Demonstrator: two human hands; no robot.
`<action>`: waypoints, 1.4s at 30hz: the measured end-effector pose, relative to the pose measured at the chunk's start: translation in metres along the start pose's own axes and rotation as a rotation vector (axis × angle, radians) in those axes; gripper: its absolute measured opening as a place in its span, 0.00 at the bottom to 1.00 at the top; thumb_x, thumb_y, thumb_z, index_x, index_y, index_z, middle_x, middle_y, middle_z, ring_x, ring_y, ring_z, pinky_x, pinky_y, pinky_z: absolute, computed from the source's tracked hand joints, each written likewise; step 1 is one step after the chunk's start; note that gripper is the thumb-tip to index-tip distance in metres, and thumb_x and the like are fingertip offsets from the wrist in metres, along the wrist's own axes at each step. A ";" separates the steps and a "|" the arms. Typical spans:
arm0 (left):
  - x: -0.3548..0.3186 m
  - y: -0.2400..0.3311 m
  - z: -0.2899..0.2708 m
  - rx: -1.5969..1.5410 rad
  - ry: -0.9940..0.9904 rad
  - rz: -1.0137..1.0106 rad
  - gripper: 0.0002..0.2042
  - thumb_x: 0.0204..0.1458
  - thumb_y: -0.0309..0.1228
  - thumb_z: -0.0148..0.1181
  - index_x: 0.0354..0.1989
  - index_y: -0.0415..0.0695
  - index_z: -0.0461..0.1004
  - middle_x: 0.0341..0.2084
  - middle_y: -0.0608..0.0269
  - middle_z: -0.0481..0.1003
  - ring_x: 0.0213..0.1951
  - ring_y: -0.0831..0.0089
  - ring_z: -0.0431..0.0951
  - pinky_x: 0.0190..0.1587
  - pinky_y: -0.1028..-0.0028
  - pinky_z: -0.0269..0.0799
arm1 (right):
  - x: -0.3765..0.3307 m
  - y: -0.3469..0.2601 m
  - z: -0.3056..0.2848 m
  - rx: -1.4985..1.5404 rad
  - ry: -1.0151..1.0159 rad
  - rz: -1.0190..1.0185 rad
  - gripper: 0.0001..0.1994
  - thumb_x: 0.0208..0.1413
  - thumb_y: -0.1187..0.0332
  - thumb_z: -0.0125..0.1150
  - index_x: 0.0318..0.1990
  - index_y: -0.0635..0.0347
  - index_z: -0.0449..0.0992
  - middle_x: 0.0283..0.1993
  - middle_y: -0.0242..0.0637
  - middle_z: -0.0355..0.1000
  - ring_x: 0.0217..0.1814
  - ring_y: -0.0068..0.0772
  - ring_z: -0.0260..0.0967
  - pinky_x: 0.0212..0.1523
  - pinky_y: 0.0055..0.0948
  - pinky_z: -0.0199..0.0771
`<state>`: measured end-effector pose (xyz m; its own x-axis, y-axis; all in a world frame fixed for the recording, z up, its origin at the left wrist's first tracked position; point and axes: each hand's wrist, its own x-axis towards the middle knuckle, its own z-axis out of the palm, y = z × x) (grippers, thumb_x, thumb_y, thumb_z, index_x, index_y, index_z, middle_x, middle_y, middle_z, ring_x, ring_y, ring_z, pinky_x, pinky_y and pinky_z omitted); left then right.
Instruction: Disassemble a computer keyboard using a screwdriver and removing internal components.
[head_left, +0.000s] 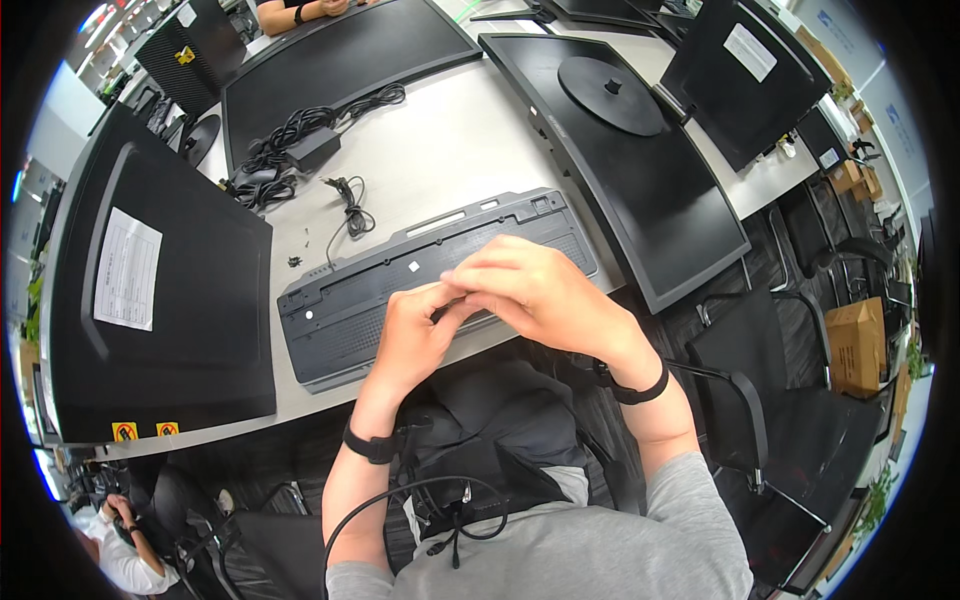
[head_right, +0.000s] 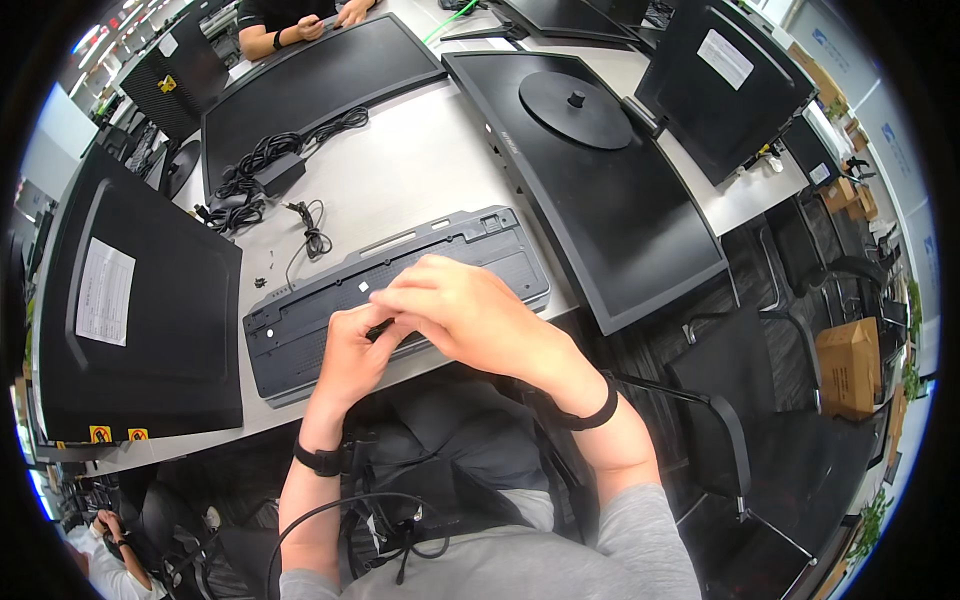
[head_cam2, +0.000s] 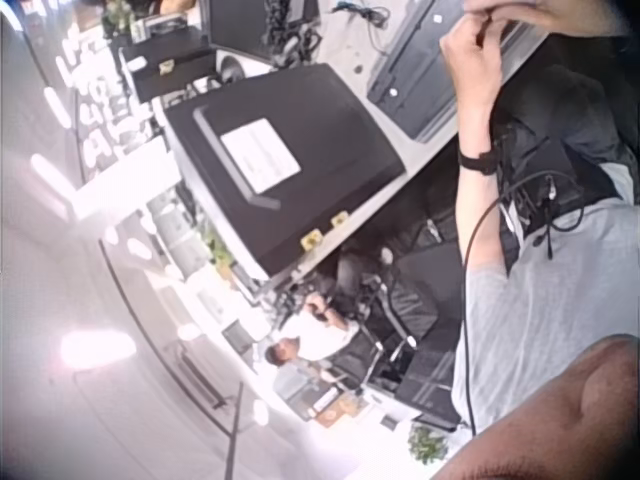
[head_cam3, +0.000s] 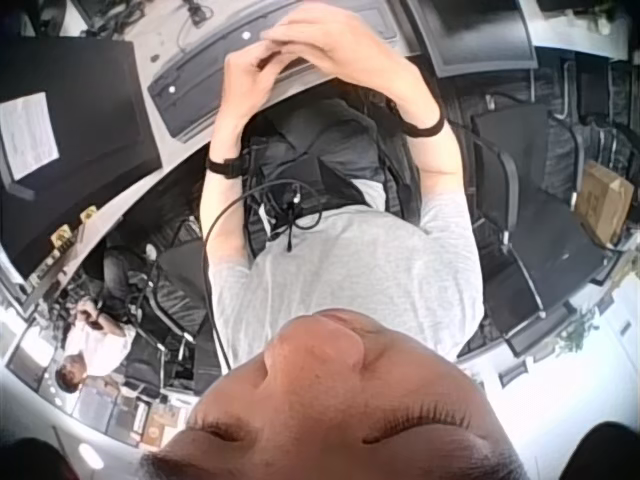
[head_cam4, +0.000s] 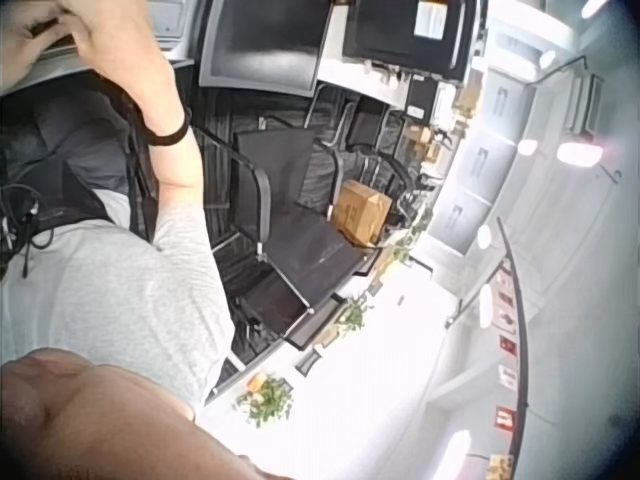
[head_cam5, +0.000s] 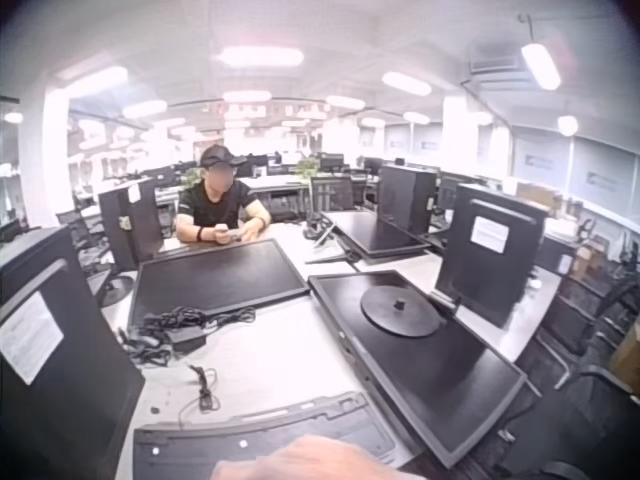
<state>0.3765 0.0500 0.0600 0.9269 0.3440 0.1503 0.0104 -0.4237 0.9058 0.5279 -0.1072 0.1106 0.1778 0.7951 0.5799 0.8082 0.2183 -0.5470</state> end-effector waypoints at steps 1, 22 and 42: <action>0.000 0.001 0.002 0.030 0.023 -0.012 0.08 0.63 0.22 0.72 0.48 0.36 0.88 0.40 0.57 0.91 0.44 0.72 0.90 0.49 0.70 0.82 | 0.000 -0.002 0.001 0.033 0.004 0.103 0.13 0.58 0.73 0.78 0.50 0.62 0.87 0.42 0.38 0.81 0.45 0.45 0.81 0.44 0.40 0.83; 0.006 0.006 0.012 -0.031 0.103 -0.065 0.10 0.60 0.24 0.75 0.49 0.37 0.89 0.38 0.53 0.90 0.41 0.67 0.92 0.48 0.68 0.84 | 0.004 -0.011 -0.008 -0.119 -0.062 0.157 0.12 0.56 0.76 0.77 0.47 0.63 0.84 0.41 0.39 0.77 0.42 0.46 0.79 0.41 0.43 0.80; 0.001 0.009 0.002 -0.124 0.020 -0.048 0.12 0.57 0.23 0.77 0.48 0.37 0.88 0.39 0.56 0.90 0.44 0.70 0.90 0.50 0.69 0.83 | 0.008 -0.016 -0.018 -0.114 -0.112 -0.052 0.08 0.57 0.75 0.74 0.44 0.63 0.85 0.41 0.39 0.77 0.47 0.49 0.79 0.46 0.47 0.81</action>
<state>0.3787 0.0447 0.0678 0.9188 0.3785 0.1123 0.0068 -0.2996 0.9540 0.5266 -0.1141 0.1350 0.0760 0.8437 0.5314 0.8744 0.1997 -0.4421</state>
